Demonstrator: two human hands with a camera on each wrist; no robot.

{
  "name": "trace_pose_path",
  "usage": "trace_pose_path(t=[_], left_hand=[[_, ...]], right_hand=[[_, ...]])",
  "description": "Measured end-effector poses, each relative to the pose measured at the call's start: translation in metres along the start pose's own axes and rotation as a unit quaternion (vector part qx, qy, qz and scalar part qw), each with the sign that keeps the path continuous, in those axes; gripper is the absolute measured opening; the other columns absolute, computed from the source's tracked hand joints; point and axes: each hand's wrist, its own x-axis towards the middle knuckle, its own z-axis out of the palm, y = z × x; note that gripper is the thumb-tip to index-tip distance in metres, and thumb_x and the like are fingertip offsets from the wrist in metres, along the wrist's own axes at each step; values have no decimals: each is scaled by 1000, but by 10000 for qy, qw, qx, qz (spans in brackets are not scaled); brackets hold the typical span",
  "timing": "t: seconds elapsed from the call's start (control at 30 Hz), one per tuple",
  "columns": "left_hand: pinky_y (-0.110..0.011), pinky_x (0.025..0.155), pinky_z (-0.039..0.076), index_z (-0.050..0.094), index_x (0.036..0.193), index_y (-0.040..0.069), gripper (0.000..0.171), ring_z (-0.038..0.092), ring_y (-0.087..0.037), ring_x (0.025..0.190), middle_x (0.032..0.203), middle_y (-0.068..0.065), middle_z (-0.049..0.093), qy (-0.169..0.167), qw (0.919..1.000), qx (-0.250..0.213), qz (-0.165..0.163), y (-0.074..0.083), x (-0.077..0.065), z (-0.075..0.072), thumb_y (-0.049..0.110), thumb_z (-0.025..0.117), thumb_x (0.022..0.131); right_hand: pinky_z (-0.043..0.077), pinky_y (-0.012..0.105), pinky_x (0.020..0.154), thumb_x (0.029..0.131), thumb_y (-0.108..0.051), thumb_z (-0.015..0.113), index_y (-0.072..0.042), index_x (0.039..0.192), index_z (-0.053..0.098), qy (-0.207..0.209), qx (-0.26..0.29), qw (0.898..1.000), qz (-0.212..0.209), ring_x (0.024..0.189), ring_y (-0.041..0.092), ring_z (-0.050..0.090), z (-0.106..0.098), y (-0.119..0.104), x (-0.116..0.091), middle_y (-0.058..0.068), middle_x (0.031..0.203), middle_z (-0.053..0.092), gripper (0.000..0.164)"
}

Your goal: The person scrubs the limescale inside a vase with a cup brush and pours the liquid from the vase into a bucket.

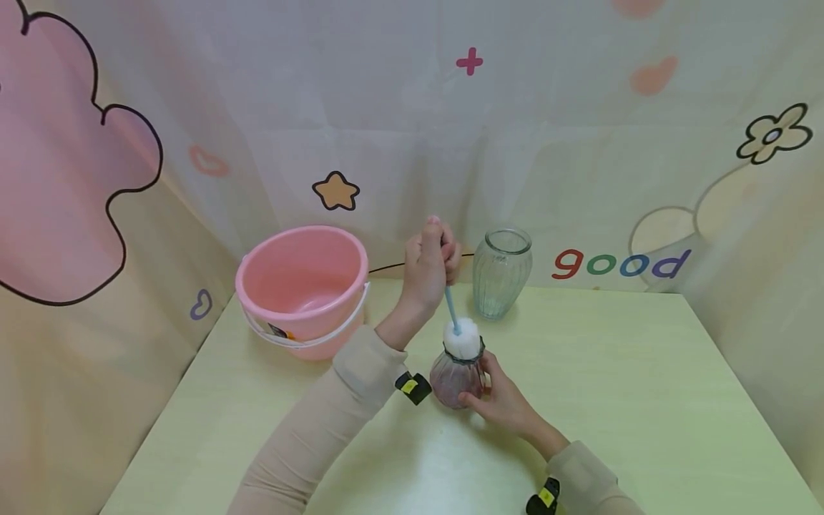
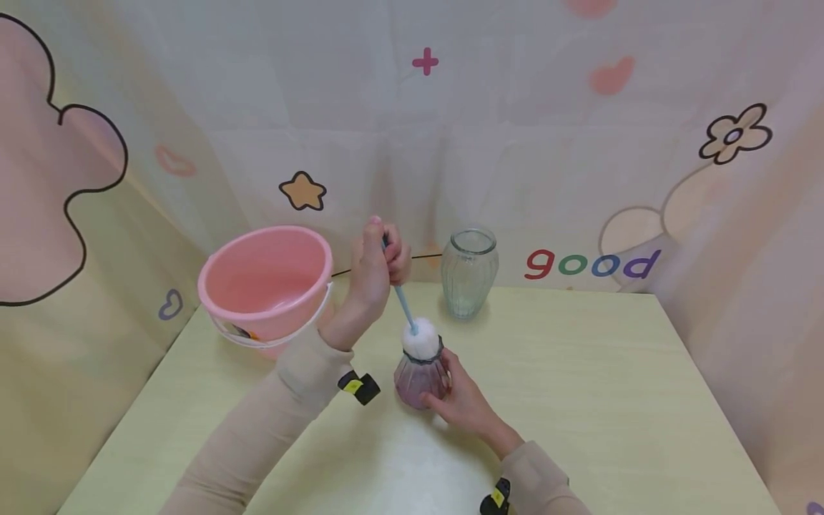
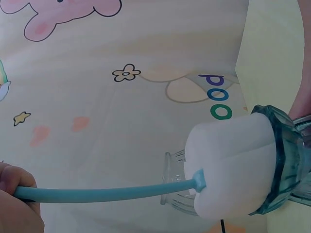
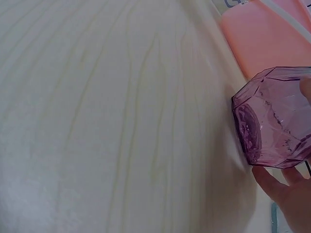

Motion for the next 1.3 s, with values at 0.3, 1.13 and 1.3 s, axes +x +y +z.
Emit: trace_pose_path(t=[0.3,1.13,1.3], left_hand=[[-27,37,19,31,58,11,46,22,-14,37,45,4,27,37,10000,12,-55,-4,0,2,35,26,97],[-25,38,21,31,57,10,49,25,-15,40,47,2,28,-186,9986,495,-73,-14,-4,20,42,27,94],[-25,39,20,31,59,10,48,25,-14,41,48,2,29,-276,9985,447,-122,-15,-5,24,40,28,95]], right_hand=[[50,41,83,80,-8,70,-8,141,24,-55,17,9999,-114,129,39,35,0,3,2,19,142,33,76],[47,47,88,81,-19,71,-12,142,19,-99,-295,9995,52,127,33,38,-1,2,1,13,142,33,81],[46,49,89,82,-20,70,-11,142,19,-104,-271,9996,-52,128,34,36,0,4,1,14,143,32,79]])
